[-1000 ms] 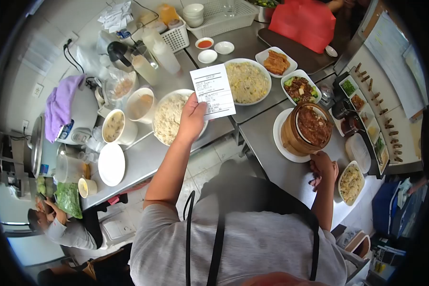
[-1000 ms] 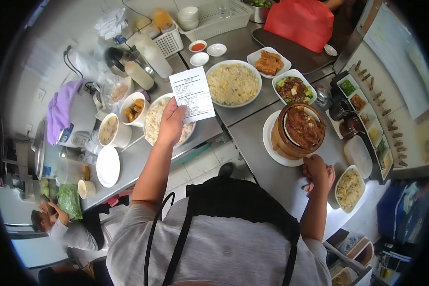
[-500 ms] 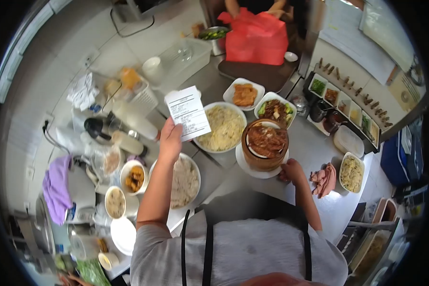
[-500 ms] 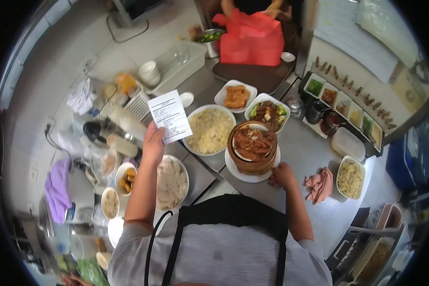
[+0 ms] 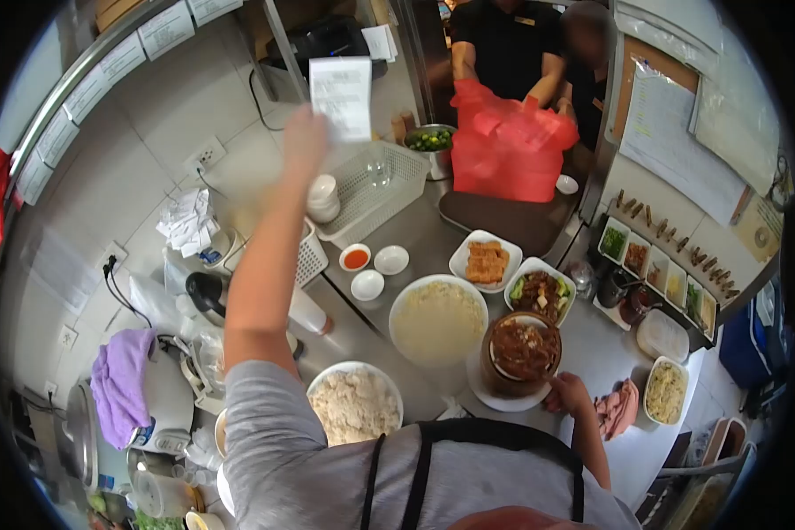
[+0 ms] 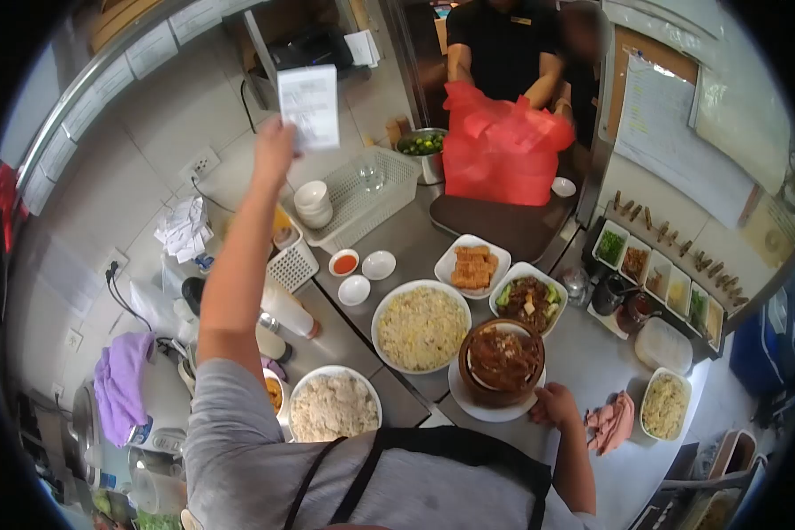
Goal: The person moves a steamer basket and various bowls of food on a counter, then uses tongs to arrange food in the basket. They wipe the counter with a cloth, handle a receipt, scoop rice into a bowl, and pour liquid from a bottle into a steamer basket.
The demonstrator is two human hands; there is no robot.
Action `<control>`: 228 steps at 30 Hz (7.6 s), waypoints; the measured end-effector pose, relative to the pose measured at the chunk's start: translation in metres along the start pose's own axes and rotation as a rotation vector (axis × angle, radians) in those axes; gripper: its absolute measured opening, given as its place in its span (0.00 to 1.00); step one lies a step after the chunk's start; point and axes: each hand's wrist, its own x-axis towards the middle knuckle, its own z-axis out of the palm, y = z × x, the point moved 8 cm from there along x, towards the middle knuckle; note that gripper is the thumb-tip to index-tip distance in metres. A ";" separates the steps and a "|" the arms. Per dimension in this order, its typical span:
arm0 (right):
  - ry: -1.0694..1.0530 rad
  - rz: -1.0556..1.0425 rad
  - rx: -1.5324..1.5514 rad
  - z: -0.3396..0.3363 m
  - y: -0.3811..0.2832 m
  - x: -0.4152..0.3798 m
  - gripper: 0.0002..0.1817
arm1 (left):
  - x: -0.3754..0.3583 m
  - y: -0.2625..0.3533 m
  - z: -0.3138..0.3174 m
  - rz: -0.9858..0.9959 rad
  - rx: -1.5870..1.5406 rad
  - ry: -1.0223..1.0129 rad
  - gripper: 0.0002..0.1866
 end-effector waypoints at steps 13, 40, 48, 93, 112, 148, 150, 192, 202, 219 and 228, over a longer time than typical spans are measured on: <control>0.157 0.101 0.026 -0.008 0.014 0.011 0.10 | 0.284 0.001 0.045 -0.117 -0.101 0.323 0.10; 0.304 -0.408 -0.505 -0.026 -0.019 0.009 0.23 | -0.167 0.057 0.151 -0.584 -0.838 -0.576 0.27; 0.026 -0.914 -0.576 0.017 -0.098 -0.044 0.58 | -0.360 0.091 0.172 -0.775 -0.955 -0.350 0.35; 0.791 -0.683 -1.383 -0.187 -0.186 -0.003 0.11 | -0.336 0.233 0.269 -0.593 -1.015 -0.628 0.24; 0.719 -0.401 -1.548 -0.175 -0.198 0.068 0.11 | -0.496 0.070 0.182 -1.125 -0.523 -0.585 0.22; 0.658 -0.910 -0.997 -0.171 -0.140 -0.104 0.03 | -0.498 0.067 0.183 -1.236 -0.606 -0.571 0.23; 0.654 -0.874 -1.055 -0.173 -0.135 -0.098 0.03 | -0.497 0.068 0.184 -1.229 -0.600 -0.583 0.23; 0.478 -0.890 -1.677 -0.337 -0.120 0.134 0.18 | -0.498 0.060 0.174 -1.128 -0.642 -0.492 0.24; 0.289 -0.859 -0.756 -0.085 -0.179 -0.036 0.08 | -0.498 0.064 0.181 -1.170 -0.626 -0.517 0.24; 0.344 -1.069 -0.678 -0.025 -0.155 -0.052 0.04 | -0.501 0.058 0.183 -1.127 -0.617 -0.547 0.25; 1.000 -0.668 -0.873 -0.209 -0.192 -0.008 0.10 | -0.496 0.061 0.182 -1.129 -0.610 -0.555 0.24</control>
